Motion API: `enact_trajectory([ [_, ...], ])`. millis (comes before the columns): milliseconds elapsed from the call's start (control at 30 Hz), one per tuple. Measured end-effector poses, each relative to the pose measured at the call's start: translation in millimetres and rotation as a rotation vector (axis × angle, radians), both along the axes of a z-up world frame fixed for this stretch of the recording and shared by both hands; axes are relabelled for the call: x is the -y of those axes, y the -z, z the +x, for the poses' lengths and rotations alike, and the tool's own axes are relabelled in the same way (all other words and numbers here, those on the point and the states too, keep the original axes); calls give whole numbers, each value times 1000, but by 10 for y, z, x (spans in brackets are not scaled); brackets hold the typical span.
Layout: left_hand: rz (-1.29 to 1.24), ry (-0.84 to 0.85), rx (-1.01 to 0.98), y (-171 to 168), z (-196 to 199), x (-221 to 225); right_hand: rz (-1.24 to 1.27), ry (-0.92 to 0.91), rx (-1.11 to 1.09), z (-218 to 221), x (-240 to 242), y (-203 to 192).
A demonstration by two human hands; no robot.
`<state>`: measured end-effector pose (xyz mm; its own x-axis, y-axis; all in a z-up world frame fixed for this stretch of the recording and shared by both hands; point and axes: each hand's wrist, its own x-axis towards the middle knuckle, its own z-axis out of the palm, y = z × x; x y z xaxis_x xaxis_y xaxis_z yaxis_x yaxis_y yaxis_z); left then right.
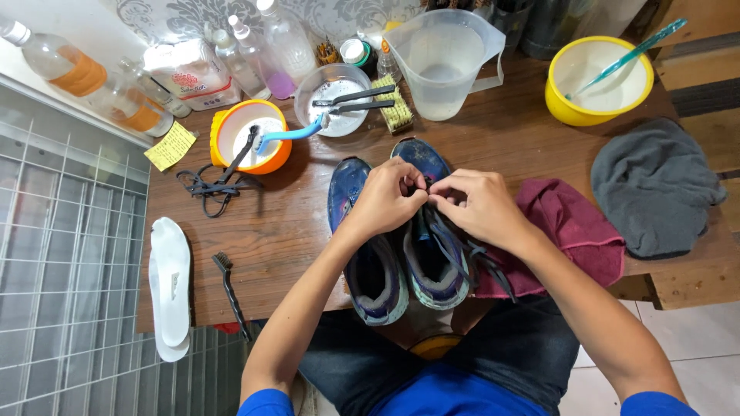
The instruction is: Unlacing a pair of sneakers and removing the insoles to prepare them for cleaning.
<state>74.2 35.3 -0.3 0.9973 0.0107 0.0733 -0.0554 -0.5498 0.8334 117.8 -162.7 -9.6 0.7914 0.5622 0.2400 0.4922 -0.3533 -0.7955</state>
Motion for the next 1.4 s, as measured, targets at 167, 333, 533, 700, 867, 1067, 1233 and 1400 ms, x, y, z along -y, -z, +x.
enact_trajectory([
  [167,-67,66,-18,-120,-43,1,18,-78,40,152,-53,144],
  [333,79,197,-12,-80,-22,60,32,-182,-329,351,-36,3],
  [533,182,238,-34,-58,56,105,120,-74,-480,437,-20,-123],
  [700,44,170,11,-179,113,-3,-88,-78,-329,246,98,-79],
  [867,-11,157,-32,-126,86,52,-86,-114,-97,222,130,-122],
  [1067,109,216,-38,-100,76,196,-98,-151,15,286,185,-440],
  [1233,141,232,-49,-152,90,153,-38,-86,25,167,221,-236],
  [1400,74,204,-101,-141,106,136,-36,-108,-49,147,203,-46],
])
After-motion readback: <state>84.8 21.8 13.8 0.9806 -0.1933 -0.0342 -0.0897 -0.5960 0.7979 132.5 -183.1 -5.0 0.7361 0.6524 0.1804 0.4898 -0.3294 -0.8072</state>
